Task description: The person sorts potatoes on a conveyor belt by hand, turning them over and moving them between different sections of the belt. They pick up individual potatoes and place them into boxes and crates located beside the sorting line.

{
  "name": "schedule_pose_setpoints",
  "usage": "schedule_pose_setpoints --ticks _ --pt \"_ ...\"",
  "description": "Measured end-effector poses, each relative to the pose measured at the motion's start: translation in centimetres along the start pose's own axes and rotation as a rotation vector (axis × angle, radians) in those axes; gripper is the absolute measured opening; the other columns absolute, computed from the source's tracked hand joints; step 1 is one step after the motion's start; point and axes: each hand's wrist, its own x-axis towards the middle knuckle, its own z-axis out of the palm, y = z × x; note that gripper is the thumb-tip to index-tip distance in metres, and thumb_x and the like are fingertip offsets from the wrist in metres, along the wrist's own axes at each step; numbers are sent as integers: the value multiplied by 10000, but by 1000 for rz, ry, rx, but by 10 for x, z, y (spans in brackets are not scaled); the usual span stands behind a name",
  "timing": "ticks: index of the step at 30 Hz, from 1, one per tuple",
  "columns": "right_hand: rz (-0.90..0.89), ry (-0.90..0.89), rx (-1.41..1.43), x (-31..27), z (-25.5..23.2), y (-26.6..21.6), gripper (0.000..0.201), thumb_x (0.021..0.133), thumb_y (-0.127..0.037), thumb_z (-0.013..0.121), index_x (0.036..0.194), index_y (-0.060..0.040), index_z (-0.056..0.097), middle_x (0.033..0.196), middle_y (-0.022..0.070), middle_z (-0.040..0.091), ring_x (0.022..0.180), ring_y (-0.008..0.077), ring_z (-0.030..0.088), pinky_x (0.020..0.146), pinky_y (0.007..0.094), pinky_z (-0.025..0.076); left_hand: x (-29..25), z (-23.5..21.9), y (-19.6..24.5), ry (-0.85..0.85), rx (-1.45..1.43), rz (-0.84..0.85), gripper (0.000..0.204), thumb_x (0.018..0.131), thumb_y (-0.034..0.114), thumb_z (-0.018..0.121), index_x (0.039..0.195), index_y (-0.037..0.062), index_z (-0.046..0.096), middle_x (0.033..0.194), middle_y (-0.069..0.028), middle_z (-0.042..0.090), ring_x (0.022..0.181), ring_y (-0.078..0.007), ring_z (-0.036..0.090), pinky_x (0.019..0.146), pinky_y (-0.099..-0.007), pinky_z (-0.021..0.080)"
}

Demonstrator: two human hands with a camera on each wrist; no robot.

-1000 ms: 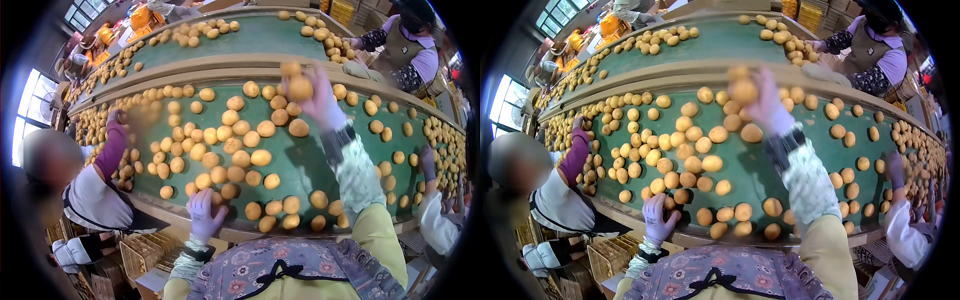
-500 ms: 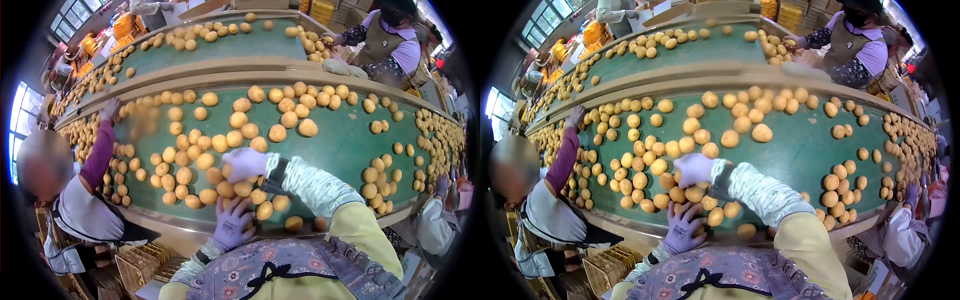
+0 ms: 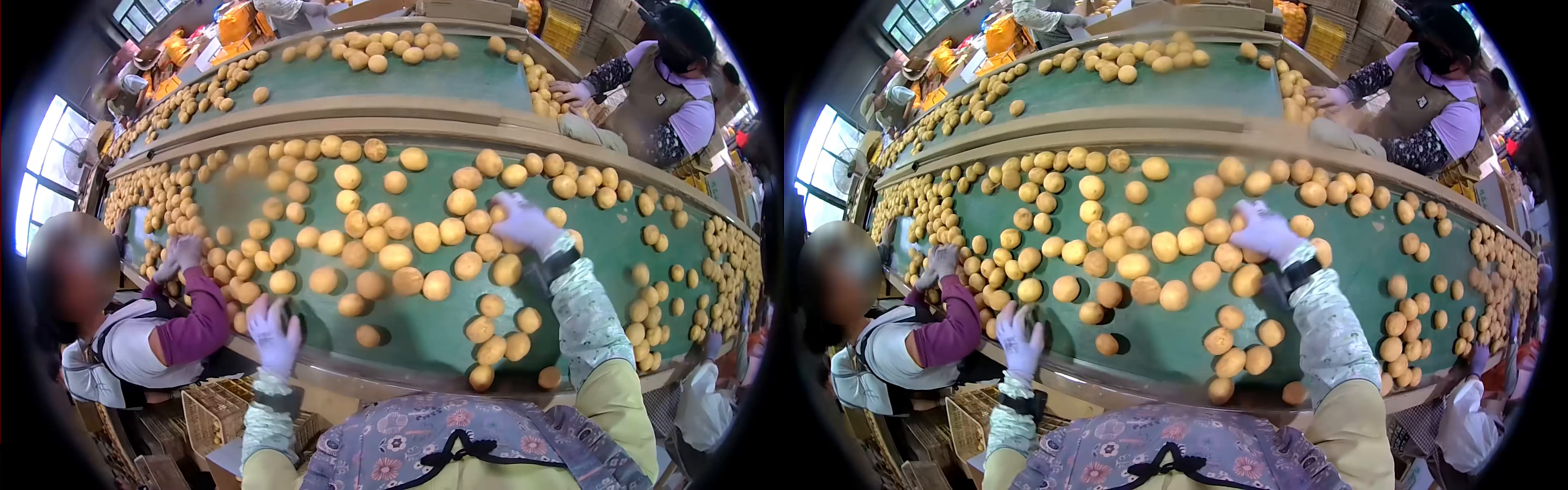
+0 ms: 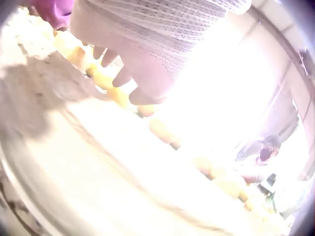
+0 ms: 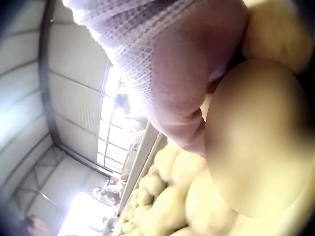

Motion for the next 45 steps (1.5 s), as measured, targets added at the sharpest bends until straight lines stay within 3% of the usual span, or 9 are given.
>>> schedule_pose_setpoints --ticks 7,10,13,19,30,33,38,43,45 --pt "-224 -863 500 -15 54 -166 522 942 -367 816 1377 -119 672 1043 115 727 941 235 728 865 383 608 -12 -1 42 -132 -222 299 681 900 316 823 1501 63 624 1591 -222 547 1462 -451 512 1258 -620 361" --pt "-478 -510 704 35 37 -218 392 976 -335 806 1249 -73 704 963 23 710 837 135 675 734 312 565 -26 11 0 -60 -361 30 716 868 272 839 1515 66 613 1608 -196 547 1482 -437 496 1293 -620 332" --pt "-161 -139 1158 137 14 -232 557 1040 -493 757 1393 -73 660 1137 38 717 981 167 655 875 361 548 -15 -1 -7 -6 -291 113 676 873 197 795 1515 76 621 1633 -186 542 1468 -455 491 1266 -592 361" --pt "-55 -35 -39 243 77 -222 699 1045 -471 584 1662 -152 516 1513 238 660 1377 405 644 1149 505 508 -6 -13 -44 13 -312 63 627 867 260 829 1451 96 670 1575 -161 580 1445 -440 508 1259 -574 374" --pt "-636 -695 321 136 142 -307 557 853 -199 830 1377 -111 660 1252 158 753 1141 327 746 988 432 591 35 -34 -105 -211 -228 195 783 718 381 922 1450 212 702 1676 -231 473 1491 -464 476 1249 -613 364" --pt "-313 -794 576 167 102 -356 481 905 -207 832 1345 -74 690 1219 94 753 1099 209 734 941 342 589 44 -23 -139 -313 -239 193 764 708 389 922 1436 285 719 1703 -236 447 1486 -467 469 1258 -617 349" --pt "-344 -56 920 214 91 -352 544 1002 -270 799 1485 -67 655 1211 39 746 1104 151 708 974 319 584 71 -11 -238 -329 -141 254 818 678 396 970 1442 298 696 1637 -209 514 1499 -417 481 1295 -616 320" --pt "-354 -405 564 128 148 -375 717 998 -349 789 1620 -83 548 1305 151 716 1212 306 701 1082 414 551 93 0 -319 -99 42 -19 818 795 345 902 1561 268 624 1646 -230 485 1527 -438 442 1274 -601 314" --pt "-466 -140 305 106 169 -384 725 961 -348 795 1602 -95 569 1319 205 671 1268 390 655 1120 469 518 88 -9 -312 -3 3 -11 865 840 279 880 1632 169 552 1689 -239 454 1527 -423 451 1282 -585 312"
